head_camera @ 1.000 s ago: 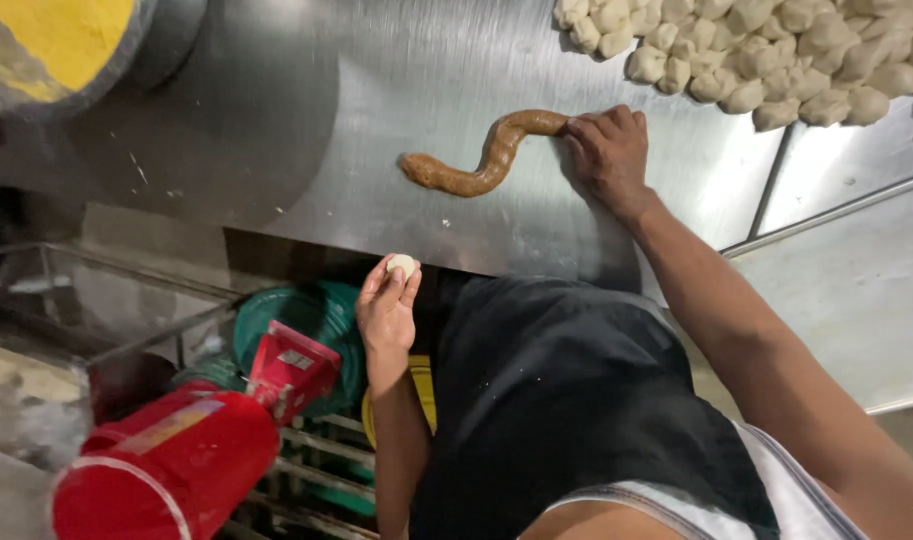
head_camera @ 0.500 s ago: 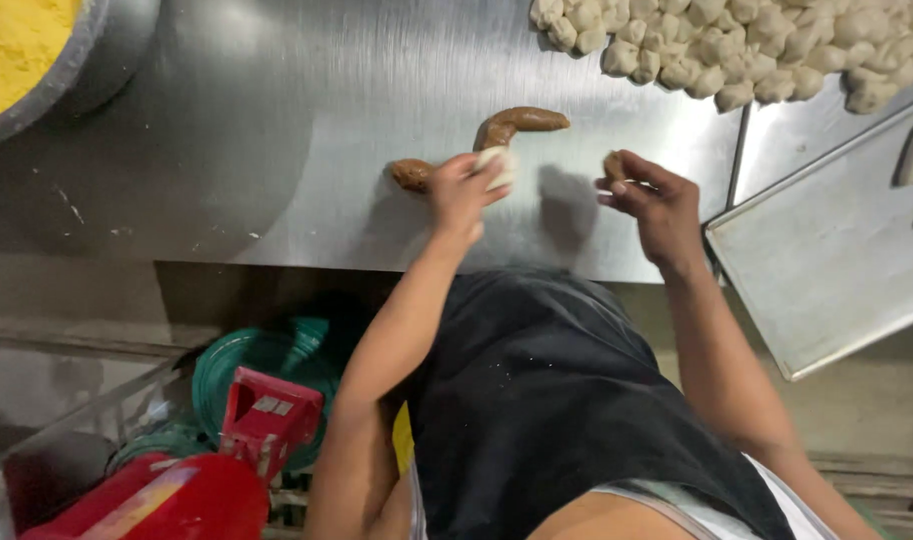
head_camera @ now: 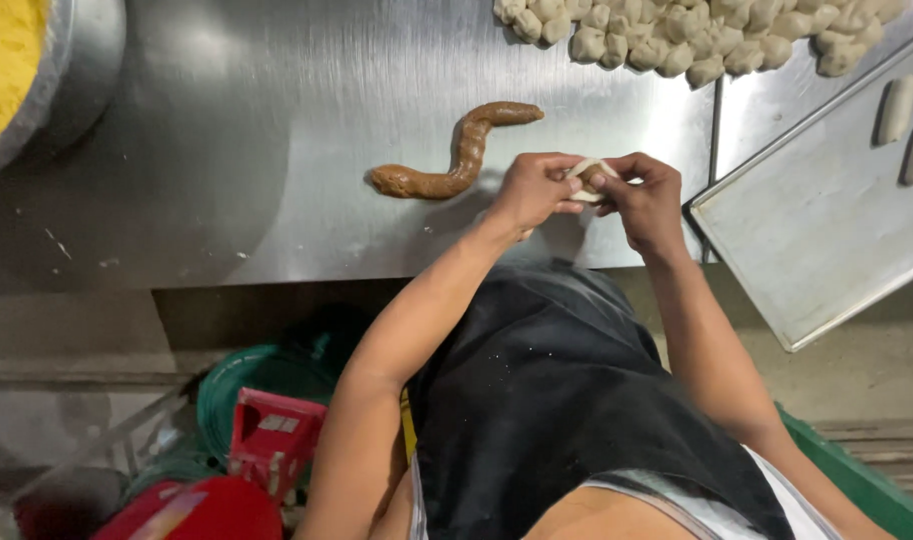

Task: Shaping dough pieces and arranging them on a baking tray.

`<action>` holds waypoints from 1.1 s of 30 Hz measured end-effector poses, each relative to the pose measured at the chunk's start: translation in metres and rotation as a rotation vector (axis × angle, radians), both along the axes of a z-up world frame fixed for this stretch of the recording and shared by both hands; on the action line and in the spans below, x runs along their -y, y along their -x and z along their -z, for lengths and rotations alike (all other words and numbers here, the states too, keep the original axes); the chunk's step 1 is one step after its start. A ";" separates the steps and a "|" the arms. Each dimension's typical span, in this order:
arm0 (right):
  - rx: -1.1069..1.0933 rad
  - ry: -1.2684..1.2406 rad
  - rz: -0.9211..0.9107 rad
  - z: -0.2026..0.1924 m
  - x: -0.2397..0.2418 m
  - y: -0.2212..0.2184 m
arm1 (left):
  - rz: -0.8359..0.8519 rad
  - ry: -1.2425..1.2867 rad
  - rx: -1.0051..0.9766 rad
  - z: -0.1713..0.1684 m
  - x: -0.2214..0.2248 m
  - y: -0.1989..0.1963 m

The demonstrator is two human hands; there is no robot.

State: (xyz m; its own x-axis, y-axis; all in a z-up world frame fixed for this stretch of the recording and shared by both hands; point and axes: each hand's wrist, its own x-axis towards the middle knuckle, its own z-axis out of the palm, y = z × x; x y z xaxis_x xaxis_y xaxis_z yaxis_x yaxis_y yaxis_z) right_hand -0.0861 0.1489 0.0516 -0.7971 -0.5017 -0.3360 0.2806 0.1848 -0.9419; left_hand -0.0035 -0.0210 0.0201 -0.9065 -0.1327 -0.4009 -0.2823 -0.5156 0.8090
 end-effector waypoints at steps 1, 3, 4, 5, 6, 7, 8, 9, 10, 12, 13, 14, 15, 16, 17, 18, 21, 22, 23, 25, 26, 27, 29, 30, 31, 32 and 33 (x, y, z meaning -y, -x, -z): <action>0.005 -0.001 -0.010 0.002 0.002 0.000 | -0.010 -0.001 0.005 0.002 -0.006 0.007; -0.249 -0.276 0.055 0.005 0.006 0.001 | -0.060 0.277 0.083 0.007 -0.019 0.023; -0.245 -0.273 0.045 0.019 -0.004 0.002 | -0.069 0.279 0.089 0.024 -0.024 0.026; -0.596 -0.283 -0.087 0.032 -0.011 0.005 | -0.140 0.389 0.142 0.040 -0.027 0.030; -0.943 -0.281 -0.226 0.045 -0.017 0.009 | -0.211 0.499 0.196 0.056 -0.029 0.035; -0.937 -0.275 -0.233 0.047 -0.015 0.010 | -0.216 0.501 0.205 0.055 -0.030 0.033; -0.439 -0.206 -0.115 0.049 -0.012 0.011 | -0.208 0.568 0.289 0.054 -0.030 0.032; 0.067 -0.136 -0.003 0.052 -0.010 0.010 | -0.195 0.634 0.378 0.054 -0.031 0.028; 0.078 -0.135 -0.009 0.051 -0.011 0.010 | -0.196 0.635 0.390 0.062 -0.033 0.027; 0.049 -0.087 0.020 0.049 -0.011 0.006 | -0.274 0.963 0.284 0.078 -0.034 0.020; 0.057 -0.084 0.026 0.055 -0.010 0.003 | -0.266 0.968 0.288 0.078 -0.039 0.017; -0.053 -0.074 0.022 0.062 -0.008 -0.001 | -0.299 1.021 0.221 0.079 -0.044 0.013; -0.170 -0.068 0.026 0.068 -0.008 -0.003 | -0.327 1.069 0.145 0.079 -0.050 0.012; -0.167 -0.070 0.038 0.070 -0.006 0.000 | -0.315 1.069 0.140 0.084 -0.052 0.011; -0.497 -0.165 -0.015 0.073 -0.005 0.000 | -0.287 1.139 0.043 0.090 -0.057 0.007; -0.825 -0.261 -0.077 0.076 -0.005 0.000 | -0.259 1.205 -0.056 0.096 -0.062 0.001; -0.839 -0.324 -0.076 0.069 -0.001 0.002 | -0.002 1.158 0.126 0.045 -0.047 -0.005; -0.838 -0.326 -0.066 0.067 -0.001 0.012 | 0.007 1.161 0.120 0.042 -0.039 -0.011; -0.899 -0.424 -0.157 0.065 0.000 0.022 | 0.027 1.117 0.040 0.038 -0.031 -0.016; -0.954 -0.526 -0.240 0.060 0.010 0.038 | 0.056 1.071 -0.045 0.020 -0.016 -0.025; -0.879 -0.586 -0.237 0.058 0.018 0.043 | 0.016 0.858 0.097 0.006 -0.010 -0.029; -0.805 -0.644 -0.239 0.055 0.026 0.051 | -0.027 0.638 0.237 -0.008 -0.006 -0.031; -0.895 -0.631 -0.186 0.053 0.052 0.047 | -0.057 0.669 0.224 0.008 0.003 -0.040; -0.984 -0.612 -0.135 0.052 0.066 0.044 | -0.091 0.703 0.214 0.016 0.008 -0.045; -0.982 -0.606 -0.151 0.056 0.067 0.045 | -0.103 0.700 0.226 0.014 0.012 -0.051; -1.113 -0.643 -0.288 0.060 0.068 0.046 | -0.088 0.740 0.225 0.011 0.016 -0.057; -1.247 -0.675 -0.421 0.064 0.071 0.049 | -0.070 0.783 0.220 0.007 0.023 -0.061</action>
State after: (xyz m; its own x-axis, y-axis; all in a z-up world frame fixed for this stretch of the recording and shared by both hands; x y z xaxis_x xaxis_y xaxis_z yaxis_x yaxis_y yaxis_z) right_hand -0.1347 0.0778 -0.0120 -0.5781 -0.7953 0.1825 -0.8112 0.5361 -0.2337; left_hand 0.0573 -0.0436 0.0128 -0.7970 -0.5017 -0.3362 -0.4646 0.1537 0.8721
